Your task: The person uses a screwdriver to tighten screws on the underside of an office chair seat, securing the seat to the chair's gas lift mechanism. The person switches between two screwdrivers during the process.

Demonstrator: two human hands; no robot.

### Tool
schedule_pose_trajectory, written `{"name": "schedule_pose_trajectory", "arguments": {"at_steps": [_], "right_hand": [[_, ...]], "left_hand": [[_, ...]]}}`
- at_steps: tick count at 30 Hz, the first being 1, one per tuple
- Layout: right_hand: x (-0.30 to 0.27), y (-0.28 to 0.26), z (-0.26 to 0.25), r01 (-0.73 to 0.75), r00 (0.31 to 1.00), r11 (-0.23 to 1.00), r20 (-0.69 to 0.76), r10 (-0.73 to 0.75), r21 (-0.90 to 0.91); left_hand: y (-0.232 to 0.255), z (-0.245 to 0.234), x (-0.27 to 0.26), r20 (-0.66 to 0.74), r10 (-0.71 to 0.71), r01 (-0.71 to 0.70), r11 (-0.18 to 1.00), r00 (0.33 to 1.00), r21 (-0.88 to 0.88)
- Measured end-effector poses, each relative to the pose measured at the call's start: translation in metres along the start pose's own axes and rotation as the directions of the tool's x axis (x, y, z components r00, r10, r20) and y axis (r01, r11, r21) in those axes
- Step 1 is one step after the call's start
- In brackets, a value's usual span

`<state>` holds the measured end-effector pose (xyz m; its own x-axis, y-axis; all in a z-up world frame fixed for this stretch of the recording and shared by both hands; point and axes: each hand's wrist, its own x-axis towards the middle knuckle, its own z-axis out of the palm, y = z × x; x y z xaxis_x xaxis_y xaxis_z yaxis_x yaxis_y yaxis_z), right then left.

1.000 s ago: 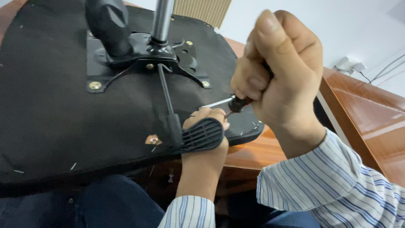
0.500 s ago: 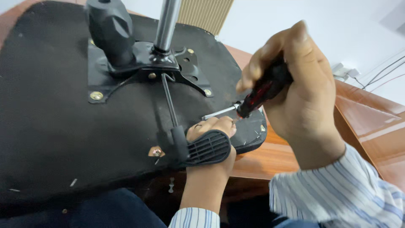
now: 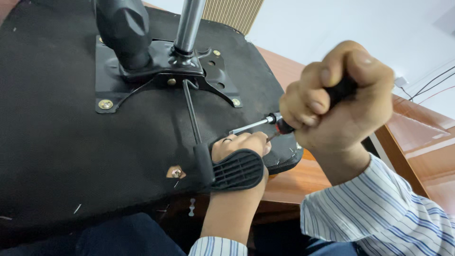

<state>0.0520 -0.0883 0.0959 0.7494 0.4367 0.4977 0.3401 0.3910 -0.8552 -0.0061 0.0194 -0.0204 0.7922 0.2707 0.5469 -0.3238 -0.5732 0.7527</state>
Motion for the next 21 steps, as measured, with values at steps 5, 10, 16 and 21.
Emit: {"name": "schedule_pose_trajectory", "arguments": {"at_steps": [5,10,16,21], "right_hand": [[0.003,-0.003,-0.010,-0.009,0.999,1.000,0.037,0.008,0.029],[-0.001,-0.002,0.012,0.108,0.993,0.946,-0.002,-0.114,-0.305],[-0.006,-0.026,0.027,0.106,0.992,0.613,0.045,-0.114,-0.783],[0.008,-0.059,0.026,0.090,0.992,0.437,0.120,0.041,-0.895]], "left_hand": [[-0.001,0.001,0.001,0.016,0.008,-0.008,1.000,1.000,-0.007],[-0.002,-0.004,0.000,0.005,0.027,-0.027,1.000,1.000,-0.003],[-0.001,0.000,0.002,0.018,0.024,-0.024,1.000,1.000,0.008],[-0.002,0.001,0.002,-0.017,0.036,-0.036,0.999,0.999,-0.017]]}}
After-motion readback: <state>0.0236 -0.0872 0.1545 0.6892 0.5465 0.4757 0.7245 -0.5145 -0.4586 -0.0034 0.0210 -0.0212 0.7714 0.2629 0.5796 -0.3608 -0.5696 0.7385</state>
